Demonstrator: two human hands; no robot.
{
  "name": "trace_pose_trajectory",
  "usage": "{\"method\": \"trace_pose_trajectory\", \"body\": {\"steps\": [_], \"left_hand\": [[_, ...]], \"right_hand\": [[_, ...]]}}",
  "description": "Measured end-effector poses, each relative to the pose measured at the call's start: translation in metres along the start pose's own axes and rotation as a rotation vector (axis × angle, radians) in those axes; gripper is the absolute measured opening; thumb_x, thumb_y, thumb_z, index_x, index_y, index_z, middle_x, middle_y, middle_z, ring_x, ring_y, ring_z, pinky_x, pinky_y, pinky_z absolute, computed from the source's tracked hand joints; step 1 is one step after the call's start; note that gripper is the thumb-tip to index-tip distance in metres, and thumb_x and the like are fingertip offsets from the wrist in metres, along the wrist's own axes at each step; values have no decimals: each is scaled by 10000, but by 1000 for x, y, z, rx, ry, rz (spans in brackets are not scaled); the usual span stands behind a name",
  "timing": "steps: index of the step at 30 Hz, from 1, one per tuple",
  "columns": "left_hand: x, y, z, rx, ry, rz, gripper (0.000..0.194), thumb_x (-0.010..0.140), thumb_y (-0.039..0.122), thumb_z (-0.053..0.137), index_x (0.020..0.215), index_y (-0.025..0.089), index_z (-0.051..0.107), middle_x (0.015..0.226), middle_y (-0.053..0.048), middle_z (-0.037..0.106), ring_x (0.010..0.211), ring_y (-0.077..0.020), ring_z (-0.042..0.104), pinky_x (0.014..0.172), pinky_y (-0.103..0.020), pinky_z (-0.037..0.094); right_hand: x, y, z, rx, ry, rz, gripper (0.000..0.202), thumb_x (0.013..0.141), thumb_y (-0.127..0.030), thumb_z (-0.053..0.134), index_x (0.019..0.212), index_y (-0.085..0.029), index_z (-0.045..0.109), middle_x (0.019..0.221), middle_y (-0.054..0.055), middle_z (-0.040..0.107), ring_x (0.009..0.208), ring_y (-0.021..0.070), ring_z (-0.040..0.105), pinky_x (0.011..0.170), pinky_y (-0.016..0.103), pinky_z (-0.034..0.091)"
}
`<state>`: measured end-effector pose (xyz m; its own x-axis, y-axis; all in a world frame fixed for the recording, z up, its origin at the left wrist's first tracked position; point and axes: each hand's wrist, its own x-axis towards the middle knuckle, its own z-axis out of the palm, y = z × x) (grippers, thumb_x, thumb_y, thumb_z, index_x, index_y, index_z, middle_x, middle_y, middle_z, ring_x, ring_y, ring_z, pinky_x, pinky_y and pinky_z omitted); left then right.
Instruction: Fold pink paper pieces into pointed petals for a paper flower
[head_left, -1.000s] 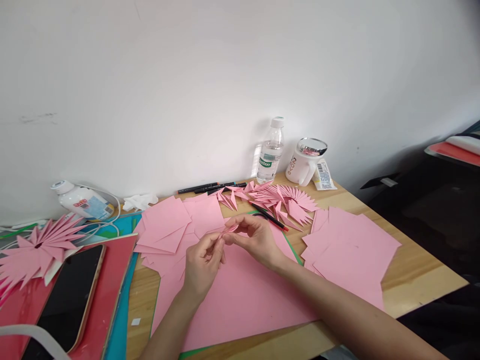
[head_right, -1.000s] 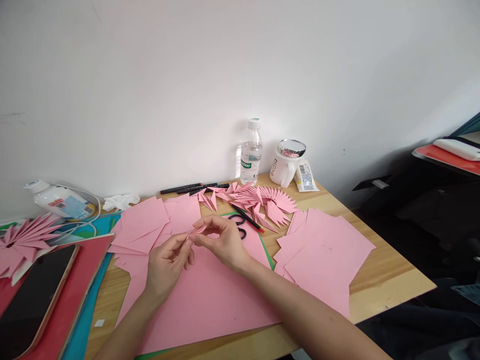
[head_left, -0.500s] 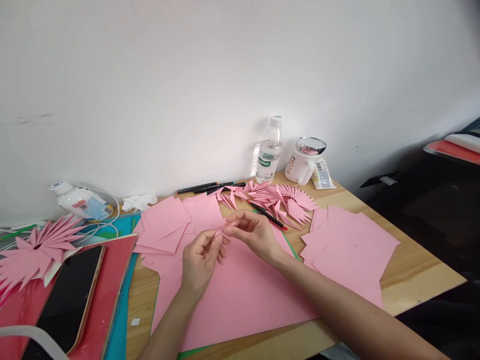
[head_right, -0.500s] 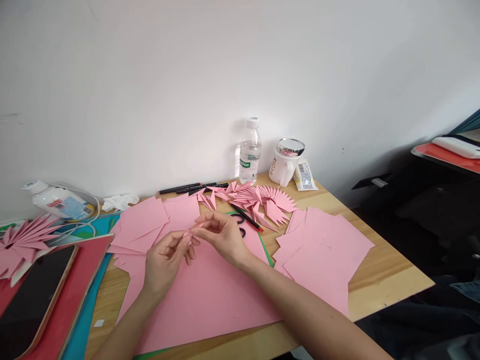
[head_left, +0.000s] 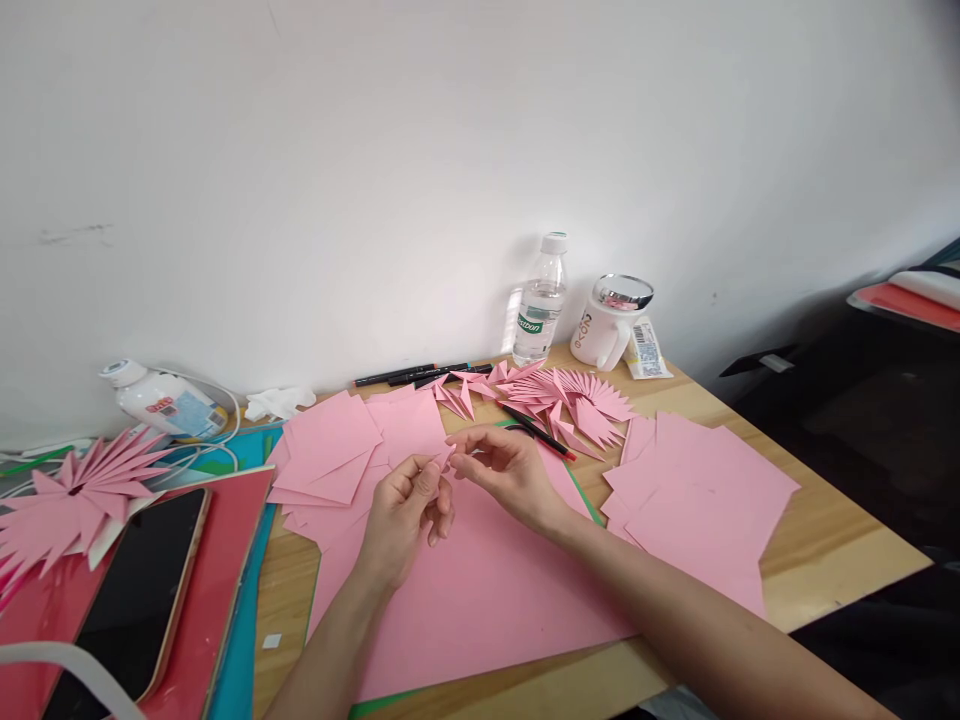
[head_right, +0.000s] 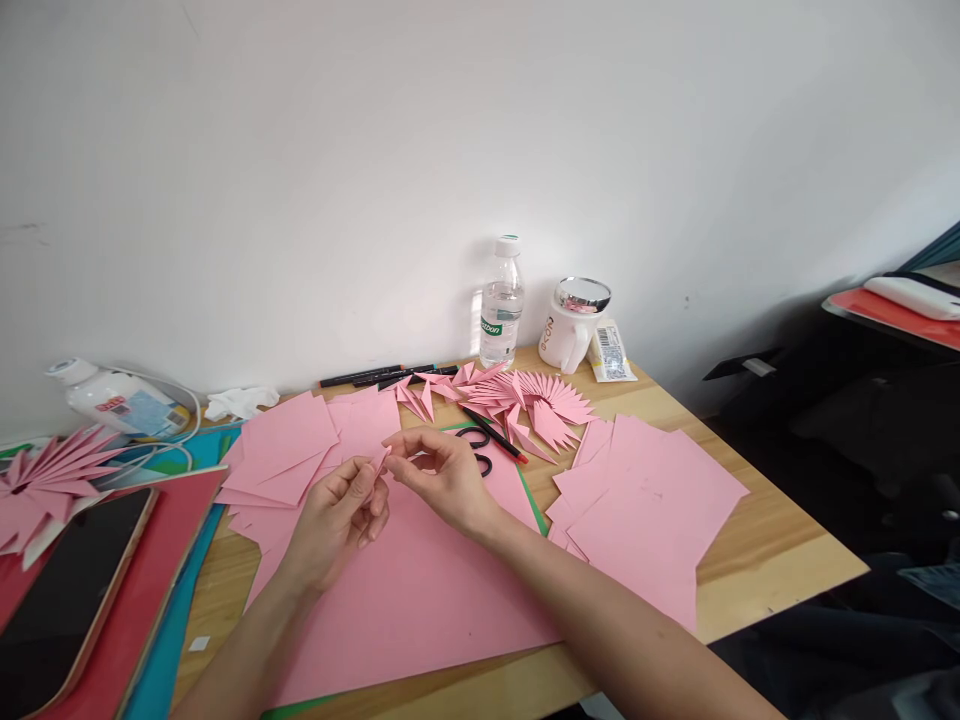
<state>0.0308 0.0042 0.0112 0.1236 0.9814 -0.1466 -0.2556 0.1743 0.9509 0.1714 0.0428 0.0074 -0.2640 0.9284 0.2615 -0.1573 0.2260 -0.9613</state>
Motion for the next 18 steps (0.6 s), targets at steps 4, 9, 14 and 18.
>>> {"method": "trace_pose_trajectory", "body": {"steps": [4,9,14,18], "left_hand": [[0,-1,0,24,-20,15,219,809,364,558,753,162,497,557,33,557,367,-54,447,352,-175,291],[0,0,0,58,1,57,217,797,362,572,828,155,515,548,33,559,371,-64,455,348,-177,305],[0,-1,0,104,-4,68,212,808,359,556,846,153,524,537,43,543,372,-62,443,350,-177,312],[1,-4,-1,149,21,107,189,819,348,542,800,163,506,535,49,535,370,-63,439,347,-179,318]], "right_hand": [[-1,2,-1,-11,33,2,142,723,-321,650,759,-184,645,736,19,631,616,121,573,611,277,495],[-1,3,-1,12,44,23,139,713,-305,658,755,-173,665,712,28,655,597,126,588,607,283,506],[0,-3,-1,64,62,88,138,696,-284,669,642,-158,658,619,9,637,574,111,577,581,250,495],[1,-5,-1,126,52,142,131,692,-278,675,643,-157,663,601,-6,631,560,96,571,583,239,490]]}}
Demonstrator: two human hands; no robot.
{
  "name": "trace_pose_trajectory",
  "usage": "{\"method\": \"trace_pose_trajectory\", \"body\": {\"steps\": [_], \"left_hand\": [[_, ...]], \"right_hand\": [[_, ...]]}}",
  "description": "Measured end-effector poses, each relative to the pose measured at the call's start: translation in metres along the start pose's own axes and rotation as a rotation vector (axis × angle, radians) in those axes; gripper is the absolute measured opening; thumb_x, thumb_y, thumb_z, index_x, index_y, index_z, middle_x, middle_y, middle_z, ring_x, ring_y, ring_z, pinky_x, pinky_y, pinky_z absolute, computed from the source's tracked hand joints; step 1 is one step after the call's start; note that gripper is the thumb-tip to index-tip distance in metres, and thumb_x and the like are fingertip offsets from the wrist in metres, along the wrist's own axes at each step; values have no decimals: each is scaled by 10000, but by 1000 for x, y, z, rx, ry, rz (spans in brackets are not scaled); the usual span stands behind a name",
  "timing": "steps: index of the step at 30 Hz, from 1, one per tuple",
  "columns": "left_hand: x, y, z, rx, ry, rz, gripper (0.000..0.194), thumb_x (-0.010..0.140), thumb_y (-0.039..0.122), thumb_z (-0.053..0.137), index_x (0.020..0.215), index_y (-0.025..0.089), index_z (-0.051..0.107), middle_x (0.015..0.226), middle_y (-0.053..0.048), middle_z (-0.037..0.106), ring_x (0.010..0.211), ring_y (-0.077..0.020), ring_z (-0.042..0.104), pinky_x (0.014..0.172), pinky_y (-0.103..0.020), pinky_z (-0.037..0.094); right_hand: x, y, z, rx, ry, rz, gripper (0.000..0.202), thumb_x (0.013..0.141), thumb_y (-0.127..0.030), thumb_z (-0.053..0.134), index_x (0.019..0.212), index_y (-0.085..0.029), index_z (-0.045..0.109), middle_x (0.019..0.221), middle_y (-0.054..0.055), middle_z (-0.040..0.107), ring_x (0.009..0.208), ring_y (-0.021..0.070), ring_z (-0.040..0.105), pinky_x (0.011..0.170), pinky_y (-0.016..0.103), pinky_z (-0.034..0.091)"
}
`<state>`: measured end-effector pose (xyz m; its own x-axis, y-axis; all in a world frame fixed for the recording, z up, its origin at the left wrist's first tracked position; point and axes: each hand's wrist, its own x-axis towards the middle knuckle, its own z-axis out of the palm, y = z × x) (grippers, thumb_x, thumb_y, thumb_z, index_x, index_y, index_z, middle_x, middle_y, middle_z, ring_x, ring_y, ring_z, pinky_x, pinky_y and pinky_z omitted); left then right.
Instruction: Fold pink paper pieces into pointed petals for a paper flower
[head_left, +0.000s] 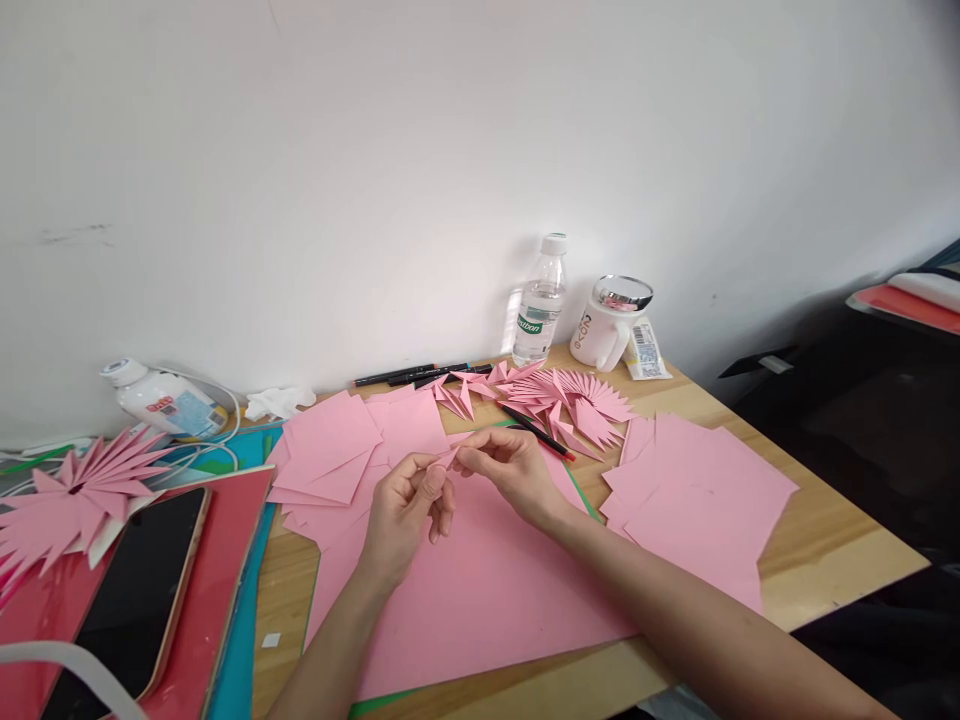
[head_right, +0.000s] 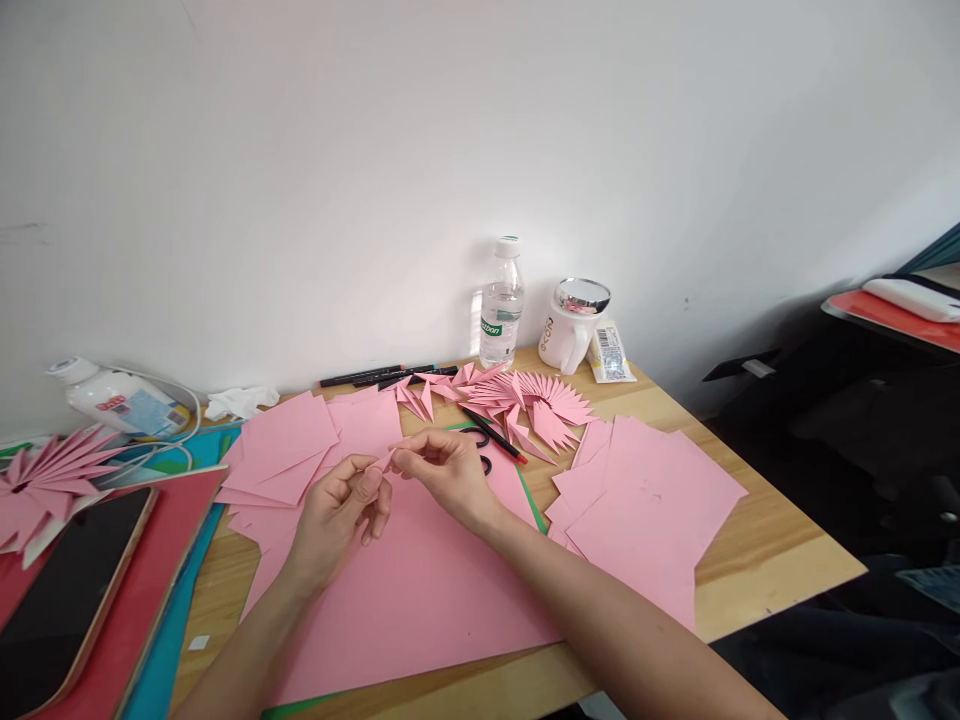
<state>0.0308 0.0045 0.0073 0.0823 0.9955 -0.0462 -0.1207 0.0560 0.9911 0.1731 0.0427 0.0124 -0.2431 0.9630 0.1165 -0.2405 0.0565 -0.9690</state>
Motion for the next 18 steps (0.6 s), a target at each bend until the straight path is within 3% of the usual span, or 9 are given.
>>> {"method": "trace_pose_trajectory", "body": {"steps": [5,9,18], "left_hand": [[-1,-5,1,166,131,182,172,836,326,517,790,161,529,601,19,574,438,-84,505,391,-202,392],[-2,-10,1,302,150,278,154,853,300,492,813,164,550,612,16,576,477,-84,508,429,-203,420],[-4,-10,1,314,154,258,154,859,296,490,776,170,520,616,21,586,469,-78,510,417,-200,408]], "right_hand": [[0,3,3,80,-50,3,185,666,-286,704,807,-168,684,632,-4,653,557,117,590,584,282,501],[-1,3,5,148,-123,-11,187,626,-283,743,746,-157,673,588,-11,630,514,116,564,549,285,476],[-1,2,3,4,-5,-34,127,617,-257,749,657,-157,681,610,-1,653,569,121,580,577,266,477]]}}
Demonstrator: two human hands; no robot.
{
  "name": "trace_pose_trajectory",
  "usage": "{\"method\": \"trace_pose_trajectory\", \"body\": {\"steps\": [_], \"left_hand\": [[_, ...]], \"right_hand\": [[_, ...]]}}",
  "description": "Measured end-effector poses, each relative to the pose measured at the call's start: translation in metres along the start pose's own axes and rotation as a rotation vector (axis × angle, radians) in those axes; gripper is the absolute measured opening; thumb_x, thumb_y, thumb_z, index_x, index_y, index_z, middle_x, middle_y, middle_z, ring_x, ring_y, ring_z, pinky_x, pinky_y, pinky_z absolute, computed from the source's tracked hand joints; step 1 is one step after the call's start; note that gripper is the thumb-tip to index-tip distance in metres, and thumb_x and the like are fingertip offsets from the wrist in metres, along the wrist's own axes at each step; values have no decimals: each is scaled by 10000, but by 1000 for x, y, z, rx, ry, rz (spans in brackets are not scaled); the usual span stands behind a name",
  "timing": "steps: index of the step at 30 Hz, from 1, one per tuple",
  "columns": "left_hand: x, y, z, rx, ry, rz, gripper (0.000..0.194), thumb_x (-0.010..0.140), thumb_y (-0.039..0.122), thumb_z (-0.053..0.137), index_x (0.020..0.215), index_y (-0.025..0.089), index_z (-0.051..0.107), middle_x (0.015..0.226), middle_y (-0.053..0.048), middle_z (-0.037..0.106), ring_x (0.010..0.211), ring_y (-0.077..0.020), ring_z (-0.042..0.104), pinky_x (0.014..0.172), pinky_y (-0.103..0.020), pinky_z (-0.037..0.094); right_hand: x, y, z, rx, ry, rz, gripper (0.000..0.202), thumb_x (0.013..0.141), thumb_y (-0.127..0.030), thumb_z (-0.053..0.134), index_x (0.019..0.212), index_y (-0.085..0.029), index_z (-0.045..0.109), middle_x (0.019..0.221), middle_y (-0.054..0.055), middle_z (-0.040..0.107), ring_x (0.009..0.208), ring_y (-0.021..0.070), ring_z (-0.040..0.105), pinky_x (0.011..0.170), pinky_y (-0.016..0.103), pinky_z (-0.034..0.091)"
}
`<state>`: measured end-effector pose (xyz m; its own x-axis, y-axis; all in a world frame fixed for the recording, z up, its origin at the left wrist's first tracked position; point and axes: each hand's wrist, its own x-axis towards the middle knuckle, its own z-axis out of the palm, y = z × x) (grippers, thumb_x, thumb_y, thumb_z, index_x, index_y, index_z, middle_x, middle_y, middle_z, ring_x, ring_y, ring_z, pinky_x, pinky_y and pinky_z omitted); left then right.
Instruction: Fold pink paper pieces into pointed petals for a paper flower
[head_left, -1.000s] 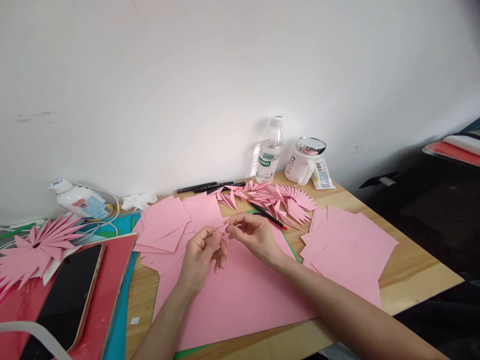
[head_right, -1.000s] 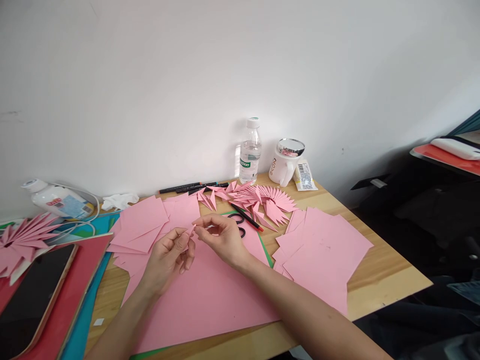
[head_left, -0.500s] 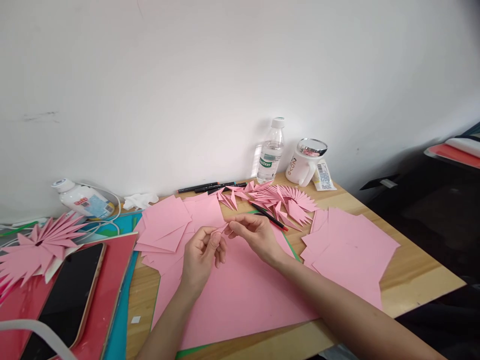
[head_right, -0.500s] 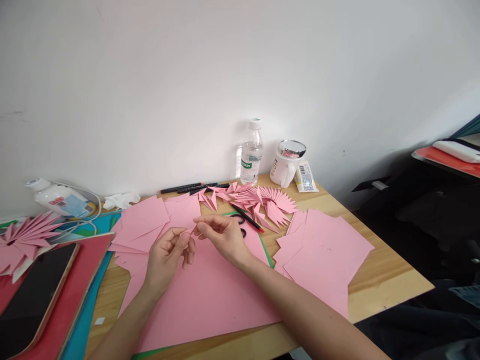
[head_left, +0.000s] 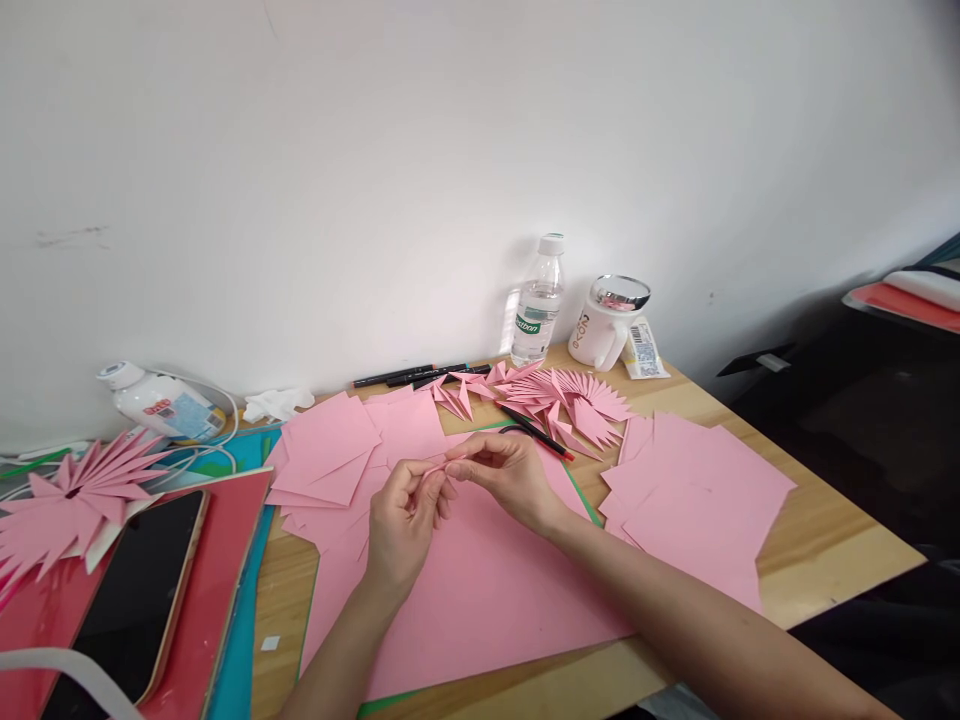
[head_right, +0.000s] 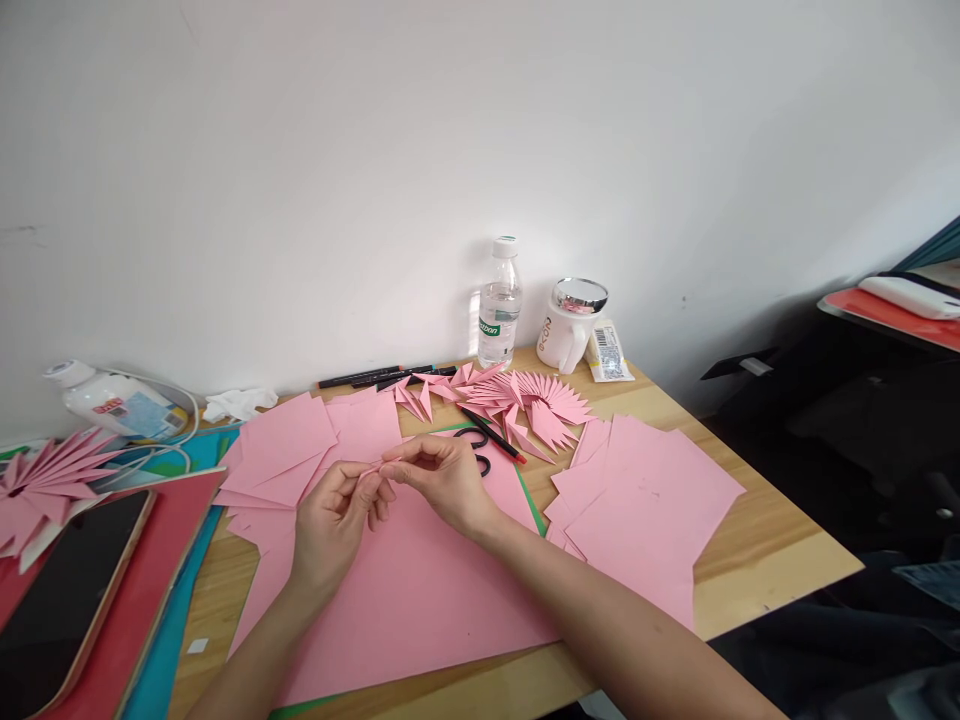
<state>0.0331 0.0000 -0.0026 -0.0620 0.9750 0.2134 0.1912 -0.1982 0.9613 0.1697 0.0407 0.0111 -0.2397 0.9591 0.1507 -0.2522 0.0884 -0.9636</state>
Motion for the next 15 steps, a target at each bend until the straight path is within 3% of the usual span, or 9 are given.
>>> {"method": "trace_pose_trajectory", "body": {"steps": [7,11,15], "left_hand": [[-1,11,0,-140,-91,-52,185,845,307,512,731,161,508,603,10,608,424,-82,514,374,-204,406],[-1,14,-2,-174,-123,-95,186,845,306,511,728,161,503,590,10,616,385,-82,503,349,-205,396],[-1,13,-3,-118,-80,-48,189,848,303,501,716,167,503,603,4,624,407,-87,514,369,-210,408]], "right_hand": [[4,3,-8,127,-145,86,195,679,-308,710,590,-147,644,569,-16,619,533,86,548,573,239,468],[8,8,-13,176,-228,158,230,703,-366,688,676,-139,671,624,7,652,559,97,589,619,258,499],[10,7,-16,246,-289,181,284,763,-411,621,755,-132,671,683,37,675,609,115,625,663,277,513]]}}
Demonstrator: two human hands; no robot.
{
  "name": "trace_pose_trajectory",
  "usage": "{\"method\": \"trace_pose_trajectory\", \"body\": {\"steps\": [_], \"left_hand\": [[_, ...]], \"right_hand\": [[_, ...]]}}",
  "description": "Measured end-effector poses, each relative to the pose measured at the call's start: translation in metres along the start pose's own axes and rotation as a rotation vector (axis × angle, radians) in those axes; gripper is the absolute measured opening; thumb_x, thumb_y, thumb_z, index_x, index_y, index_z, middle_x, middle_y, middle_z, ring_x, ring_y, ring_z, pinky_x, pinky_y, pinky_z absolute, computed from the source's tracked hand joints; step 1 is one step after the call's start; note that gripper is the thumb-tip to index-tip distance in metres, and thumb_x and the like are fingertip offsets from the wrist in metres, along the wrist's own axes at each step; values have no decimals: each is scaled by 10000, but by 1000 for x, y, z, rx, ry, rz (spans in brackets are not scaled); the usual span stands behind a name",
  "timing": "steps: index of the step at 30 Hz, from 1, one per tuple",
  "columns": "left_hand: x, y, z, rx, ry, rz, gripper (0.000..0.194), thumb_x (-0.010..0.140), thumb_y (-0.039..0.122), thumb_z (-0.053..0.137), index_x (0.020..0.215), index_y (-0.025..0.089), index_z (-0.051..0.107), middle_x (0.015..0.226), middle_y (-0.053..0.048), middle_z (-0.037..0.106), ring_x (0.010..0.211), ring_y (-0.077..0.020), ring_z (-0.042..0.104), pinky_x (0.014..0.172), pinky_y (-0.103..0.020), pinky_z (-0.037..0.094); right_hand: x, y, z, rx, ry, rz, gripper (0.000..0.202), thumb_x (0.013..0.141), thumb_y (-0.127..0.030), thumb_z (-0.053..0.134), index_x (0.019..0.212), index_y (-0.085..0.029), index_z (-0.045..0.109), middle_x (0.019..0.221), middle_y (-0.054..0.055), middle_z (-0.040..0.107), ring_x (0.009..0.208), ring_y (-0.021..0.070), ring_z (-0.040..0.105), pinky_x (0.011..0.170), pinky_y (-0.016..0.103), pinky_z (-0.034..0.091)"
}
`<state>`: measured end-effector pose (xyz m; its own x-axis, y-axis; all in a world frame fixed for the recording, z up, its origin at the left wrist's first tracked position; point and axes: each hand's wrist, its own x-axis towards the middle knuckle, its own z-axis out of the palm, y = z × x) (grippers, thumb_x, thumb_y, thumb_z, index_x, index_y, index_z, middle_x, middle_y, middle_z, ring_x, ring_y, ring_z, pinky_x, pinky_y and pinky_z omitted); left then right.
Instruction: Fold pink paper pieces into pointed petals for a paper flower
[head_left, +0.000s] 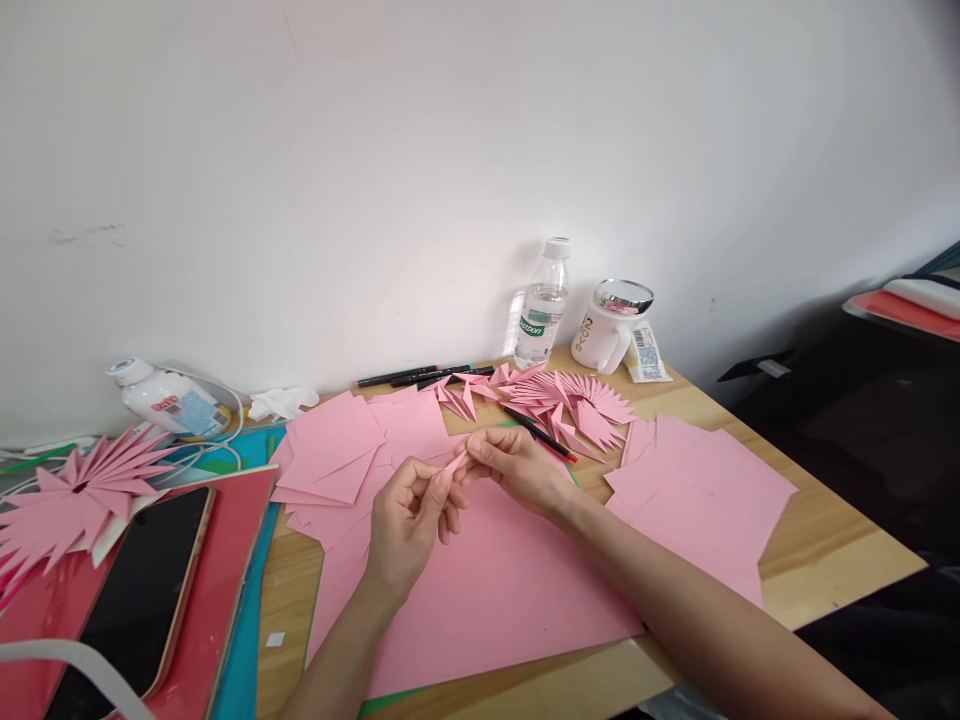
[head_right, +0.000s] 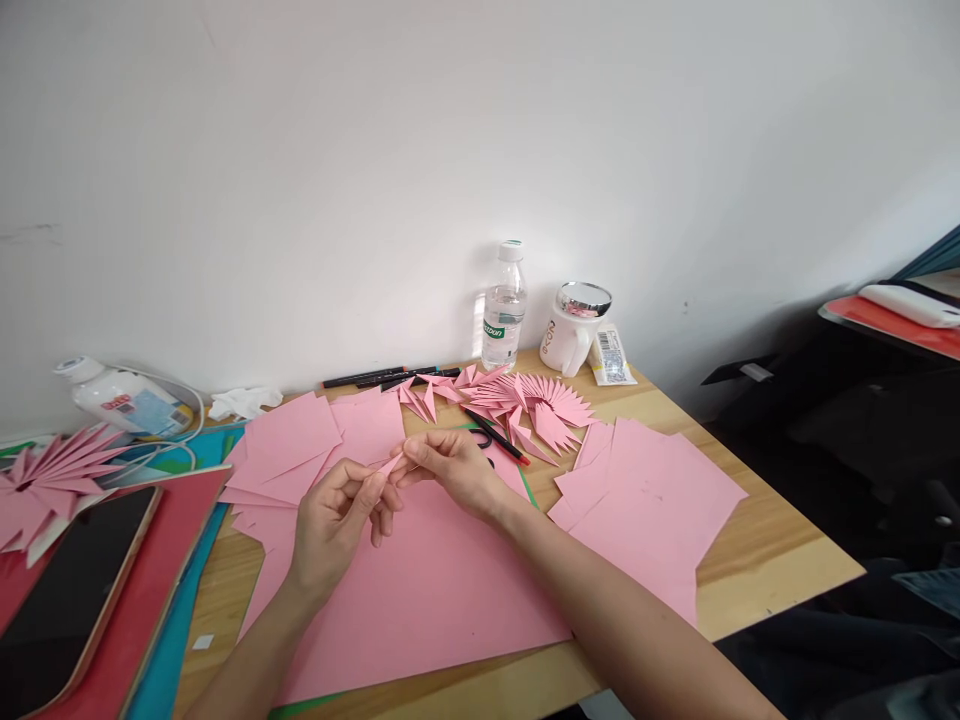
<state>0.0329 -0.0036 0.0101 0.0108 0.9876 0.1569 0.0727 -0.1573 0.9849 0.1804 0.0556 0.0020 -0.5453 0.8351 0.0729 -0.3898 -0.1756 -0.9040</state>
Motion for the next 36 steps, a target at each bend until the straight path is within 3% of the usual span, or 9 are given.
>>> {"method": "trace_pose_trajectory", "body": {"steps": [7,10,14,17,21,25,28,33,36], "left_hand": [[-2,-14,-2,362,130,167,89,842,225,476,794,189,541,513,51,534,425,-84,487,425,-194,408],[-2,-19,-5,477,143,277,77,832,177,467,818,203,538,549,42,561,460,-94,525,465,-205,443],[0,-20,-8,593,156,528,153,812,97,468,831,204,575,703,-17,646,636,-133,614,602,-245,491],[2,-17,-8,579,146,600,159,802,81,495,839,200,594,836,-56,664,799,-160,628,721,-274,494],[3,-12,-4,476,125,434,106,784,207,576,888,194,594,864,-61,658,765,-166,620,680,-280,500],[4,-7,-1,167,90,32,151,809,308,538,890,181,542,653,3,606,519,-123,571,463,-239,469],[5,-4,0,-17,-28,-193,198,794,355,545,804,157,528,565,18,578,431,-118,551,386,-230,445],[5,-3,4,-37,-64,-279,249,773,383,559,695,151,517,573,2,604,344,-96,514,295,-197,373],[5,-4,5,-75,-107,-285,221,765,364,567,731,149,527,631,-27,650,365,-110,546,329,-224,432]], "right_hand": [[-2,-2,5,-59,-12,-62,231,601,-240,772,779,-154,653,750,15,673,719,139,639,703,288,519],[-2,-1,7,-83,-13,-54,210,617,-252,757,767,-154,648,729,5,655,703,129,626,687,278,512],[-2,-1,7,-162,14,-39,201,628,-275,749,739,-154,633,643,-21,608,570,84,554,558,223,459],[-1,-2,6,-174,20,-39,218,647,-306,733,758,-156,620,625,-29,587,551,84,542,558,231,448],[-1,-2,5,-160,43,-54,244,647,-297,732,809,-165,606,662,-36,566,597,89,556,611,241,449],[-1,-1,6,-235,26,-88,189,670,-283,709,749,-156,593,665,-29,553,603,92,542,608,245,443],[-2,-1,8,-273,58,-103,198,684,-306,690,783,-154,608,672,-23,556,604,96,537,595,248,450],[-2,-3,10,-276,168,-77,261,674,-390,685,695,-144,603,600,-20,570,533,87,518,545,240,452],[-2,-4,9,-298,226,-88,294,675,-423,676,650,-141,596,537,-26,548,498,84,495,515,234,435]]}}
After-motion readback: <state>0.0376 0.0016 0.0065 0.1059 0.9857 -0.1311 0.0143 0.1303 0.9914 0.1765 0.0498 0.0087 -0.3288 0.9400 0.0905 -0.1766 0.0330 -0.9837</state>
